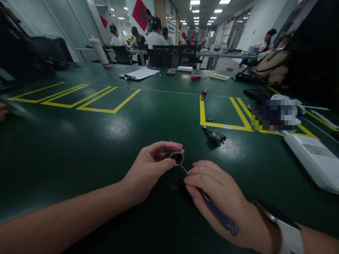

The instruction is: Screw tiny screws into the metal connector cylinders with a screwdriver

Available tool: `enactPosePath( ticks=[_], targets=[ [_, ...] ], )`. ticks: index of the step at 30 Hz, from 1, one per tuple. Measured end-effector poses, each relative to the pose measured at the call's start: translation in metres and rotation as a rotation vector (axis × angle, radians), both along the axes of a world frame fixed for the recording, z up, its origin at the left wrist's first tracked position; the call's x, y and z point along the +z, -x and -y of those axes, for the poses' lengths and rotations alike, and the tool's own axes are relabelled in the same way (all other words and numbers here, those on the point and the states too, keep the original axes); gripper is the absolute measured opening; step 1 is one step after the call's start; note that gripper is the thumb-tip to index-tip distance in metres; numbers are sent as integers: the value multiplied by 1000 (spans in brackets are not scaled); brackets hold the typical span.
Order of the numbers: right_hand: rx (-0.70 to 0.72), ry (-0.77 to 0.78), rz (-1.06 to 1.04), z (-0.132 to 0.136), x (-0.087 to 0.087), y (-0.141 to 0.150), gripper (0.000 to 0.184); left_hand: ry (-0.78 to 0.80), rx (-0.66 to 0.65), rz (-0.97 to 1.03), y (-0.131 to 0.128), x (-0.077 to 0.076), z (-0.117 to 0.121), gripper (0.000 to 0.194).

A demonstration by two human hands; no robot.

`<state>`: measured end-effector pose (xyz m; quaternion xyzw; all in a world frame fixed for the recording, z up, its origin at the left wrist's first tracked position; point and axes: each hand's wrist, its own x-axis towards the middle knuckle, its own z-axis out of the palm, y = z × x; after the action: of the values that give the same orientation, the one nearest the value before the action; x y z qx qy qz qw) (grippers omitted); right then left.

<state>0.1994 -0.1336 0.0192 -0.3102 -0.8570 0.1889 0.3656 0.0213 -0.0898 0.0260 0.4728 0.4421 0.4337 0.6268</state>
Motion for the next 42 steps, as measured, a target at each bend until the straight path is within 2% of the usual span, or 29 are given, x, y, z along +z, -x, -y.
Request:
enactPosePath(
  ticks=[14,18,20,23,25,27,31,35,38,42],
  targets=[
    [-49,9,58,4,3,5,12,-56,72,-44,-6,-3,0,11],
    [-52,83,-74,3,2,4,11,-56,70,-30,-5,-3,-1,11],
    [-93,184,-215,1,2,0,12,-45,57,-22,-3,-3,-2,13],
    [-152,541,-393,-4,-2,-6,28,-36,36,-6,1,-3,-5,30],
    [-115,770,-479,-8,-7,-8,35,-40,34,24,2,-2,-7,38],
    [-63,855,-527,-10,-10,-9,36,-39,42,56,3,0,-9,38],
    [-30,822,-494,-11,-10,-6,33,-35,50,73,3,6,-10,34],
    [-70,723,-315,-9,-3,-4,35,-27,52,97,3,9,-10,30],
    [-89,567,-206,-6,3,-4,37,-3,35,151,3,9,-9,29],
    [-91,284,-86,0,7,-3,33,23,41,161,3,9,-8,29]
  ],
)
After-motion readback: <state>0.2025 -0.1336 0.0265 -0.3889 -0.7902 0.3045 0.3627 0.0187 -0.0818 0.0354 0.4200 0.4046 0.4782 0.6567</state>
